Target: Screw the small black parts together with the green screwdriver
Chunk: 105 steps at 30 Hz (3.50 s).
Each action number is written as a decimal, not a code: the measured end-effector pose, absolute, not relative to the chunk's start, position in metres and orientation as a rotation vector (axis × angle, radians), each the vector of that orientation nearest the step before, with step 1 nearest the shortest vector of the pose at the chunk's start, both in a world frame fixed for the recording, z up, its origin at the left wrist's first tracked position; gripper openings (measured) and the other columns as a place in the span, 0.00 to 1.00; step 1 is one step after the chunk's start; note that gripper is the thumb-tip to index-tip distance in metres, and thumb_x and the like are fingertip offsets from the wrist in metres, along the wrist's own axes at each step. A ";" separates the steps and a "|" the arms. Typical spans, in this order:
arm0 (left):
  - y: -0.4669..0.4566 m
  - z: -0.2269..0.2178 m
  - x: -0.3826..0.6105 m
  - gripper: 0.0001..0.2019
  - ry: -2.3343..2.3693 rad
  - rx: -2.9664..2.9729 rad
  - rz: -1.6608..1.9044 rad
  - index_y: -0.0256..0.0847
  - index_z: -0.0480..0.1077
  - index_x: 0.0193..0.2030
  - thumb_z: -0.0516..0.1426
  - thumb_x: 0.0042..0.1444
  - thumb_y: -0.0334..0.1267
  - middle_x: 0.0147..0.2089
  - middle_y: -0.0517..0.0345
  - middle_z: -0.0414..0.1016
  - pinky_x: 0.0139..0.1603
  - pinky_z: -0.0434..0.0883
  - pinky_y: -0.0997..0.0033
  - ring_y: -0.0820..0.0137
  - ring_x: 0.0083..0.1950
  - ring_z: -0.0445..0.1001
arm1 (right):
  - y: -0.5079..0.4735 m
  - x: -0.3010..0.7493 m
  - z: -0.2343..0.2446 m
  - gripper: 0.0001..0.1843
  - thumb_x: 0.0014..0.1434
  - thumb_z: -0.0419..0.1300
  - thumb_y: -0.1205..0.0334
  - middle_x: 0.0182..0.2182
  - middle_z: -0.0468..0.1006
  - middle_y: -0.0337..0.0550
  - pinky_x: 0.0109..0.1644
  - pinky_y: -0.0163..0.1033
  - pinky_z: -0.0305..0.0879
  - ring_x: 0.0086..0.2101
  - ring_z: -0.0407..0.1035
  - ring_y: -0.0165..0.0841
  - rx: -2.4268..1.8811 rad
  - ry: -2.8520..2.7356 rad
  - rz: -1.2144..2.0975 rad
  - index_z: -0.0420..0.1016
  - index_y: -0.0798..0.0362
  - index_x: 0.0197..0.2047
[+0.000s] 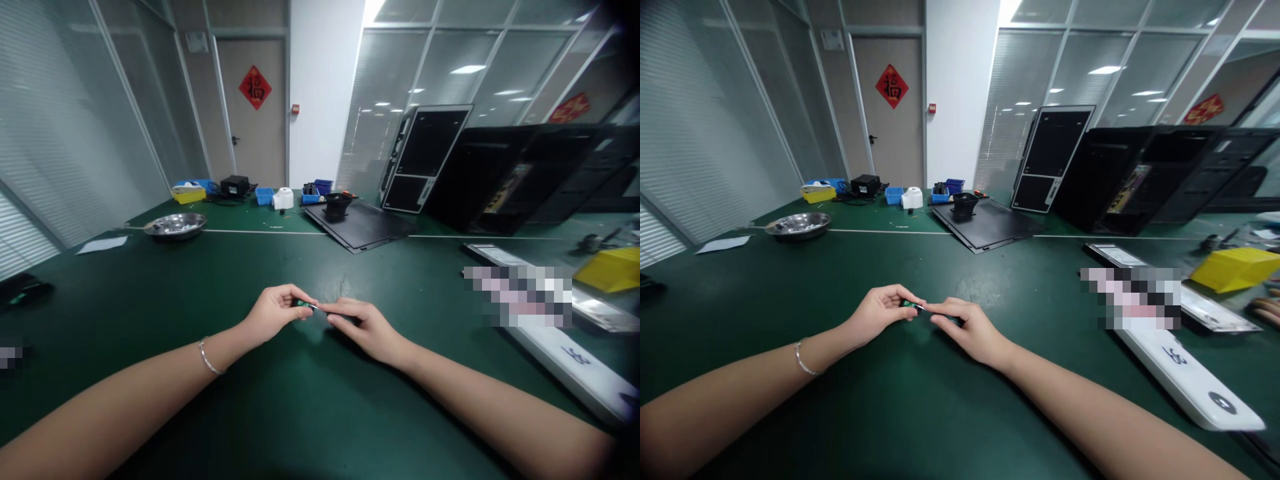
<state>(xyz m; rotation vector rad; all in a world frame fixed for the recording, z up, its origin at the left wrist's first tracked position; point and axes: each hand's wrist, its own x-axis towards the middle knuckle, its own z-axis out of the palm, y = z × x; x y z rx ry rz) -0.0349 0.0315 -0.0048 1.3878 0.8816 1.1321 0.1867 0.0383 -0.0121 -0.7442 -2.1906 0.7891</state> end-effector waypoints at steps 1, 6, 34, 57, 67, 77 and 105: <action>0.032 -0.005 -0.035 0.09 0.877 1.386 1.132 0.34 0.79 0.34 0.69 0.44 0.30 0.37 0.51 0.84 0.36 0.74 0.70 0.70 0.34 0.77 | 0.038 0.187 -0.012 0.18 0.68 0.54 0.54 0.31 0.75 0.42 0.37 0.36 0.64 0.31 0.68 0.32 -0.746 -2.190 0.792 0.77 0.51 0.55; 0.032 -0.006 -0.035 0.09 0.862 1.361 1.121 0.34 0.79 0.34 0.69 0.44 0.31 0.38 0.50 0.84 0.35 0.75 0.70 0.69 0.34 0.78 | 0.038 0.187 -0.011 0.19 0.68 0.54 0.52 0.30 0.74 0.42 0.38 0.37 0.65 0.31 0.67 0.31 -0.721 -2.179 0.787 0.77 0.51 0.55; 0.036 -0.016 -0.038 0.13 0.719 1.332 1.159 0.43 0.68 0.48 0.62 0.56 0.31 0.54 0.51 0.71 0.50 0.70 0.59 0.67 0.43 0.75 | 0.036 0.185 -0.008 0.17 0.69 0.54 0.58 0.33 0.74 0.42 0.40 0.37 0.65 0.33 0.68 0.32 -0.802 -2.271 0.741 0.73 0.47 0.59; 0.035 -0.011 -0.039 0.08 1.006 1.750 1.220 0.39 0.77 0.44 0.59 0.58 0.31 0.45 0.51 0.78 0.53 0.71 0.61 0.61 0.49 0.76 | 0.037 0.186 -0.008 0.17 0.68 0.55 0.61 0.40 0.75 0.46 0.47 0.42 0.68 0.39 0.71 0.34 -0.738 -2.137 0.702 0.75 0.48 0.57; 0.034 -0.008 -0.038 0.07 0.958 1.630 1.216 0.40 0.81 0.39 0.65 0.52 0.33 0.42 0.52 0.82 0.52 0.74 0.61 0.60 0.46 0.79 | 0.035 0.187 -0.003 0.17 0.69 0.53 0.57 0.38 0.76 0.46 0.46 0.42 0.69 0.38 0.71 0.34 -0.702 -2.168 0.731 0.75 0.48 0.57; 0.035 -0.010 -0.038 0.10 0.953 1.399 1.155 0.40 0.82 0.38 0.69 0.46 0.36 0.37 0.53 0.85 0.46 0.74 0.64 0.63 0.39 0.80 | 0.035 0.188 -0.002 0.18 0.70 0.52 0.55 0.39 0.75 0.47 0.47 0.42 0.68 0.39 0.70 0.34 -0.646 -2.162 0.784 0.75 0.48 0.57; 0.016 0.002 -0.027 0.18 1.253 2.413 0.677 0.42 0.68 0.43 0.65 0.52 0.49 0.45 0.52 0.72 0.47 0.66 0.54 0.54 0.46 0.68 | 0.039 0.187 -0.007 0.15 0.68 0.54 0.56 0.38 0.76 0.44 0.45 0.41 0.67 0.38 0.70 0.34 -0.826 -2.026 0.753 0.76 0.49 0.53</action>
